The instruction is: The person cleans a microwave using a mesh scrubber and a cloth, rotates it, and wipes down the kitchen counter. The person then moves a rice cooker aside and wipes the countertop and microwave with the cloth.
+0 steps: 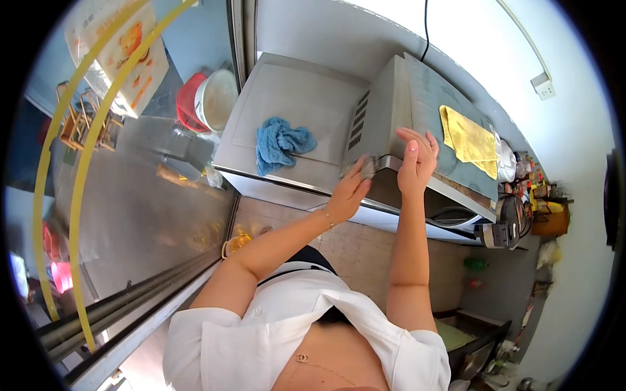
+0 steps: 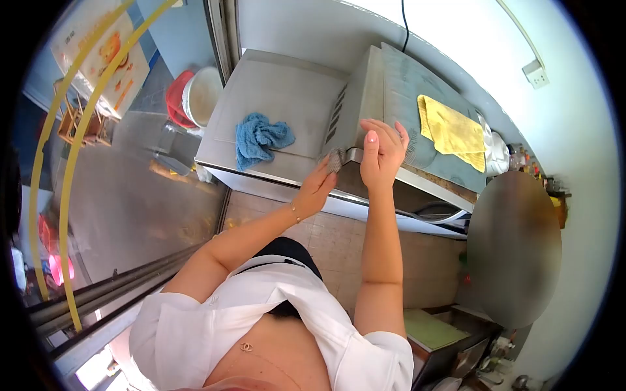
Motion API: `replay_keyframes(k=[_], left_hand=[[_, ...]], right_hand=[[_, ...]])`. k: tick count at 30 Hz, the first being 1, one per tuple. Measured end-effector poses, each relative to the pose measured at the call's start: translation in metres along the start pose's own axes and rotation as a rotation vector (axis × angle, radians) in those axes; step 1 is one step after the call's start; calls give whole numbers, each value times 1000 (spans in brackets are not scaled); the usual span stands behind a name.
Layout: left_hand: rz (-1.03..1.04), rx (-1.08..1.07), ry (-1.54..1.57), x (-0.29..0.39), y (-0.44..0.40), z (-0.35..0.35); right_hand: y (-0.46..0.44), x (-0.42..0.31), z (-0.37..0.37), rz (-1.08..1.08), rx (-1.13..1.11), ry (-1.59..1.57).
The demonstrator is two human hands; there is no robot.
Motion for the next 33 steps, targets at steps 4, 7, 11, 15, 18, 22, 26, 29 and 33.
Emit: replay_keyframes(k=[4, 7, 11, 15, 18, 22, 26, 29, 33], left_hand=[[201, 20, -58, 9, -16, -7], [99, -47, -87, -23, 8, -2], [195, -27, -57, -21, 2, -1], [246, -29, -46, 9, -16, -9], [253, -41, -54, -9, -7, -7], [273, -23, -70, 1, -19, -9], [431, -2, -123, 12, -41, -6], [348, -10, -59, -6, -25, -3], [323, 8, -39, -2, -29, -5]], right_hand=[[1, 1, 0, -8, 29, 14], [0, -4, 0, 10, 30, 34], [0, 1, 1, 12, 45, 53], [2, -3, 0, 40, 35, 66], [0, -1, 0, 38, 39, 66], [-1, -1, 1, 40, 50, 45], [3, 6, -3, 62, 87, -19], [4, 7, -4, 68, 111, -45], [2, 11, -5, 69, 118, -38]])
Point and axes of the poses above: each hand's wrist, its own y-axis away from the middle knuckle, its own z-axis out of the palm, x = y × z, the point moved 1 cm from there along -y, towards the middle knuckle, and after that the axes turned 15 degrees about -y, right-handed, at the moved point
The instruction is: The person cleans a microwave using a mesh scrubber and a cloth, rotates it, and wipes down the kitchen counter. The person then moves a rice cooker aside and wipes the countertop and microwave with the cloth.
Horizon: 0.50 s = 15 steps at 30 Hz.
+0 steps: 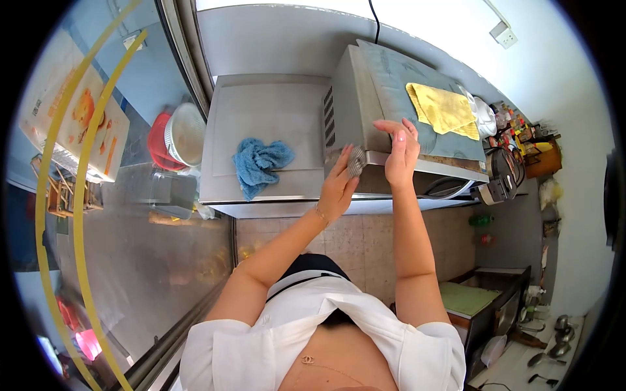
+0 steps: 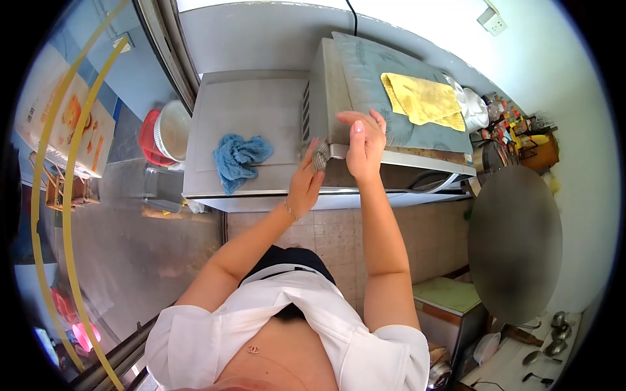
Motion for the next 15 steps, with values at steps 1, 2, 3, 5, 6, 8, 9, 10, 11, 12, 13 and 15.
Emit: replay_keyframes(k=[1, 2, 3, 5, 6, 8, 9, 10, 11, 12, 13, 15], left_hand=[[25, 2, -7, 6, -7, -2], [57, 1, -28, 5, -13, -2], [90, 1, -47, 5, -18, -1], [84, 10, -53, 4, -17, 2], [53, 11, -47, -1, -7, 2], [-43, -2, -28, -15, 18, 9], [-105, -17, -22, -16, 26, 7], [-170, -30, -18, -19, 31, 6], [-132, -23, -27, -22, 33, 9], [-100, -17, -36, -5, 17, 3], [-70, -12, -43, 6, 7, 0], [21, 29, -66, 3, -5, 2]], right_hand=[[1, -1, -1, 4, -4, -2], [1, -1, 1, 3, -3, -4], [1, -2, 1, 1, -4, -5], [0, -3, 0, -5, -20, 4], [0, -3, 1, -11, -24, 6], [1, -2, 1, -12, -32, 18], [0, -2, 0, -9, -33, 21], [0, -1, 1, -5, -37, 20], [-1, -1, 2, -9, -33, 16], [-1, -2, 2, -8, -31, 13], [0, -4, 2, -5, -30, 12], [-1, -5, 4, 2, -36, 9]])
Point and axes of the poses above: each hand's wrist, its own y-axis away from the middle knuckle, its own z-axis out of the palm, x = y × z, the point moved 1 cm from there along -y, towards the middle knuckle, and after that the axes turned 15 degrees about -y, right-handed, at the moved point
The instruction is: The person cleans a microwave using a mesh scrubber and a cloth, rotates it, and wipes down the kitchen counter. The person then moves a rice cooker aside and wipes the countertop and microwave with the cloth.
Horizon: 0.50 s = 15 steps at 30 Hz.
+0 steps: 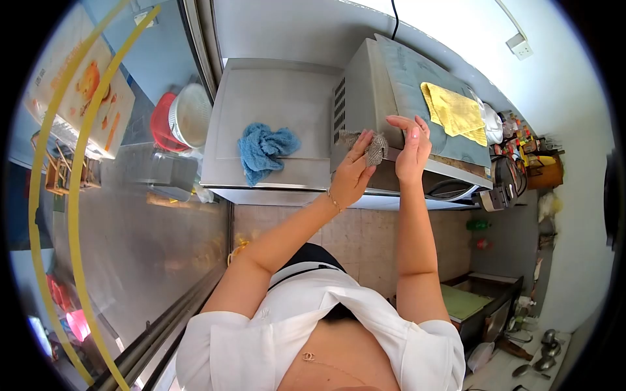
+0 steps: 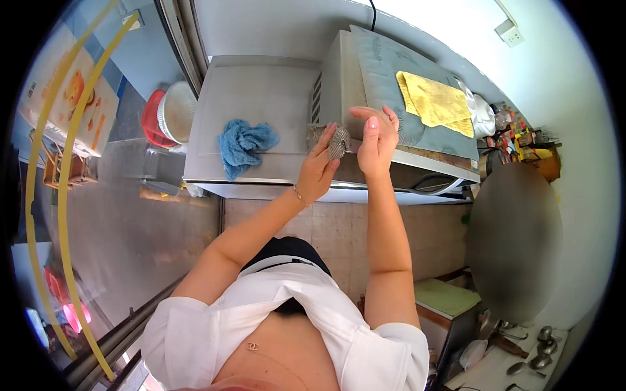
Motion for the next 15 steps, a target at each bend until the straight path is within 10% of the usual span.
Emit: replay_keyframes(k=[10, 15], left_hand=[[-716, -203, 123, -89, 125, 32], [-574, -77, -45, -74, 113, 43]], right_hand=[[2, 3, 1, 7, -23, 40], [2, 5, 2, 13, -31, 53]])
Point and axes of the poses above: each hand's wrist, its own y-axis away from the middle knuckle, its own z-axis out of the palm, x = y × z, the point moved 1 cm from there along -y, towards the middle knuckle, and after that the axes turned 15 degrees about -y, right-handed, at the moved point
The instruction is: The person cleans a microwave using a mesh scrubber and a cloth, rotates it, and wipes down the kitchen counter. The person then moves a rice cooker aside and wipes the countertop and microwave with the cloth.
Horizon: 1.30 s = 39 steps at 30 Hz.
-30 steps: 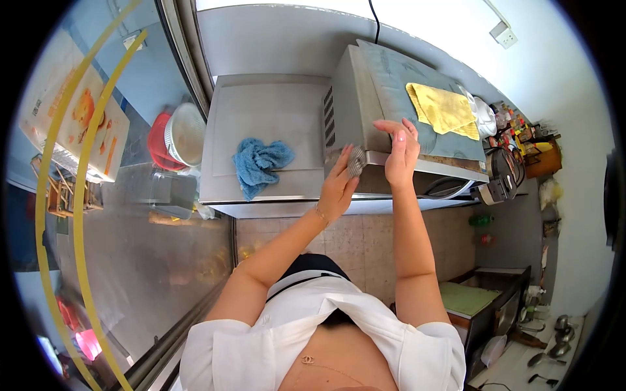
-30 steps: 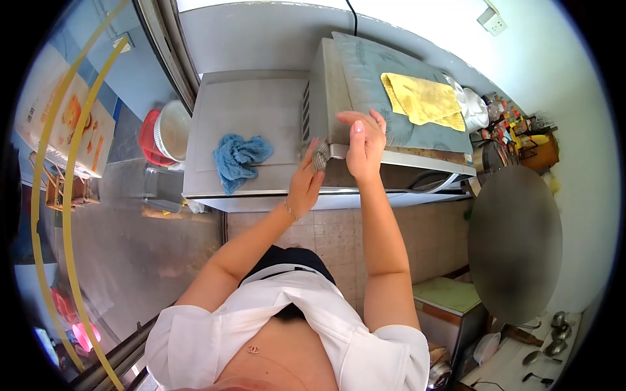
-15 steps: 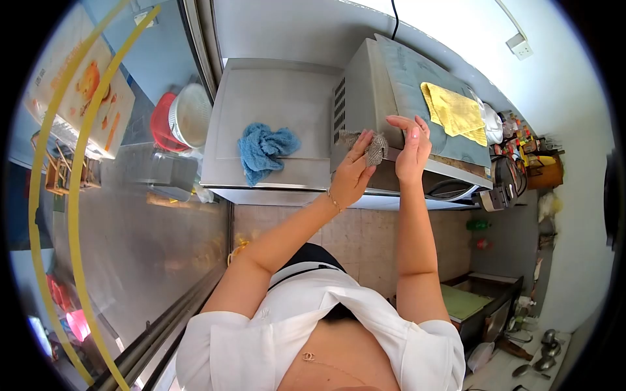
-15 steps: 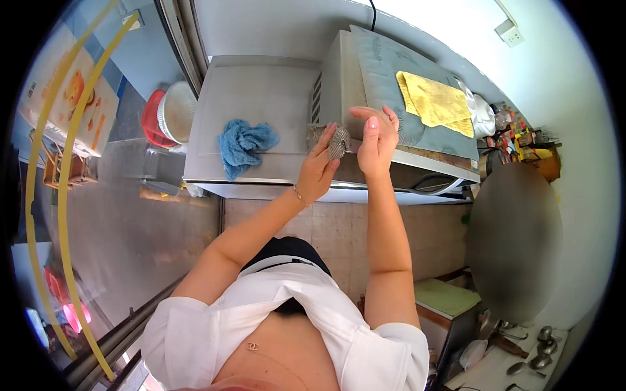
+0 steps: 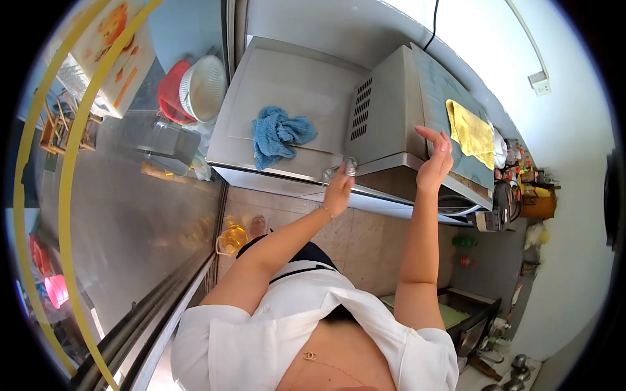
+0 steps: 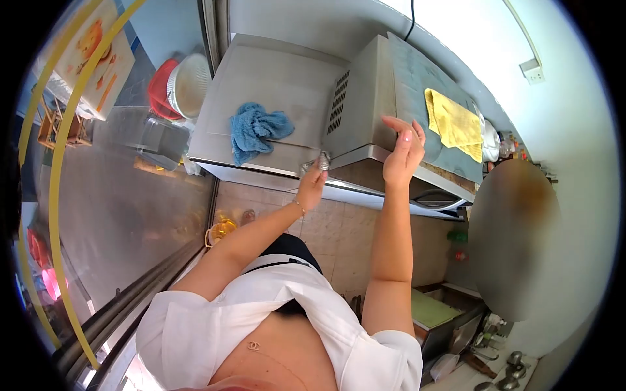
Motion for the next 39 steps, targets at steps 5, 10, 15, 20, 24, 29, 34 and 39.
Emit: replay_keyframes(k=[5, 10, 15, 20, 24, 29, 34, 39], left_hand=[[266, 98, 163, 88, -22, -32], [157, 19, 134, 38, -11, -17], [265, 162, 90, 58, -19, -26], [434, 354, 60, 105, -44, -43], [161, 379, 107, 73, -27, -24], [349, 445, 8, 98, -39, -37], [421, 423, 78, 147, -54, -50], [206, 360, 27, 52, -22, -22]], right_hand=[[0, -2, 0, 37, -47, 106], [-1, -3, -1, 24, -42, 114], [0, 0, 0, -13, 25, 3], [1, -1, -3, -13, 46, -11], [2, 0, -5, -1, 77, -55], [3, 2, -6, -18, 113, -73], [5, 3, -8, -29, 103, -82], [4, 1, -7, -44, 110, -127]])
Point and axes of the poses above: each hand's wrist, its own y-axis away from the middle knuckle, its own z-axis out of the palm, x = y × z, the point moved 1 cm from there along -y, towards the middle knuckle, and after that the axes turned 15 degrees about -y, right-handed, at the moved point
